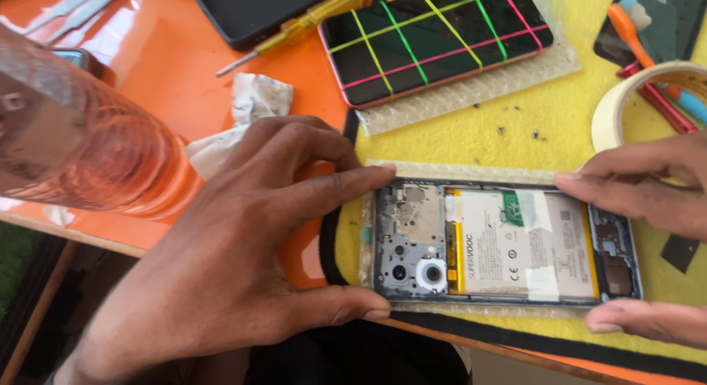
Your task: The person applies pieces of tape to the internal components of a mobile phone, fits a frame onto the device, and uses a screwdriver to secure a part.
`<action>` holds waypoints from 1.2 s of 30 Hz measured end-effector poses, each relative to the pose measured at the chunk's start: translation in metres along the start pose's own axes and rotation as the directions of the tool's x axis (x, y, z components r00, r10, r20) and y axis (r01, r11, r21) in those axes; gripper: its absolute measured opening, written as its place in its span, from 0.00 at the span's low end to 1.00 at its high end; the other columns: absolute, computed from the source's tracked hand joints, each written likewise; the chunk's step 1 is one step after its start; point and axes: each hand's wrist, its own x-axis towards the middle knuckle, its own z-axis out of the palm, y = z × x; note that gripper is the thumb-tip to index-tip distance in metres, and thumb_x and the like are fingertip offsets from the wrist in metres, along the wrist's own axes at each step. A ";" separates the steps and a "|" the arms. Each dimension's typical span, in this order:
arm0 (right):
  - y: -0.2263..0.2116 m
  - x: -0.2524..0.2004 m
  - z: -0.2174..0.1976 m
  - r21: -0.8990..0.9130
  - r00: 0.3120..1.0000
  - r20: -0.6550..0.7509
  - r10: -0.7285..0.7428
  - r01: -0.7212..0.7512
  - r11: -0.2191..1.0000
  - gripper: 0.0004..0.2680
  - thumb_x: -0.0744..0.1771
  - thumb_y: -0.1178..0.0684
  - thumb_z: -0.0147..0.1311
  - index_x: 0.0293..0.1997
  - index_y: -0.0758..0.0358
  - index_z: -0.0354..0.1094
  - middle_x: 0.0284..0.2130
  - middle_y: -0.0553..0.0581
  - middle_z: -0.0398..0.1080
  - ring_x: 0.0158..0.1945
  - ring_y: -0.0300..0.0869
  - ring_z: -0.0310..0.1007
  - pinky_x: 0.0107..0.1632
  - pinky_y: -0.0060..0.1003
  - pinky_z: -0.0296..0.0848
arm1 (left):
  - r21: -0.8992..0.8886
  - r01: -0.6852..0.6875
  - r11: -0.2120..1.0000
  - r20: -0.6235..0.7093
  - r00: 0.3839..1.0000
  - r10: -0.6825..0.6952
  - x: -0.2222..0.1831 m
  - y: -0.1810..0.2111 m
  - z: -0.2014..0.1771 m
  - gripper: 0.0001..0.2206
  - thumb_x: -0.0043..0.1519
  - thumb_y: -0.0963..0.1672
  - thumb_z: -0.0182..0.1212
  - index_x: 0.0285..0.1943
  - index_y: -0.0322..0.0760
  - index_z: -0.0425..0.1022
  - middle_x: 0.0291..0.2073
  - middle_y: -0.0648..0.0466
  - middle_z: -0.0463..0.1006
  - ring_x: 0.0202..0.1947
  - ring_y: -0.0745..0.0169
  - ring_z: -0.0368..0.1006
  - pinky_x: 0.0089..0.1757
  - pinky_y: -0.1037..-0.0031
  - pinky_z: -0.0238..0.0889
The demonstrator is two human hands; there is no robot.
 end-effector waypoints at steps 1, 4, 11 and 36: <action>0.002 -0.001 -0.001 0.024 0.999 0.019 0.048 -0.049 0.999 0.45 0.45 0.25 0.72 0.66 0.56 0.66 0.54 0.56 0.73 0.54 0.43 0.73 0.58 0.42 0.70 | 0.018 0.016 1.000 0.007 1.000 -0.016 0.000 0.000 0.001 0.36 0.50 0.55 0.75 0.66 0.38 0.73 0.55 0.49 0.70 0.57 0.49 0.65 0.54 0.61 0.61; -0.002 -0.004 -0.004 0.013 0.996 0.011 0.087 -0.087 0.996 0.46 0.45 0.22 0.73 0.66 0.54 0.67 0.52 0.55 0.74 0.51 0.43 0.74 0.56 0.41 0.71 | 0.049 0.074 0.996 0.021 0.997 -0.075 0.001 0.001 0.003 0.37 0.49 0.57 0.74 0.67 0.41 0.75 0.53 0.51 0.71 0.56 0.51 0.65 0.53 0.62 0.61; 0.015 -0.001 0.007 0.026 0.998 0.048 -0.028 0.027 0.999 0.45 0.47 0.21 0.71 0.66 0.58 0.67 0.45 0.54 0.77 0.48 0.41 0.75 0.56 0.41 0.72 | 0.082 0.066 0.994 0.004 0.998 -0.066 0.000 -0.001 0.003 0.38 0.50 0.62 0.70 0.65 0.41 0.76 0.50 0.51 0.71 0.54 0.52 0.66 0.50 0.63 0.62; 0.009 -0.008 0.023 -0.087 0.993 -0.098 0.069 -0.078 0.993 0.45 0.42 0.27 0.72 0.61 0.61 0.65 0.49 0.60 0.70 0.55 0.44 0.70 0.61 0.42 0.68 | 0.087 -0.094 0.992 -0.024 0.995 0.097 0.002 -0.005 0.002 0.38 0.51 0.58 0.73 0.65 0.34 0.71 0.56 0.46 0.68 0.61 0.43 0.61 0.58 0.55 0.60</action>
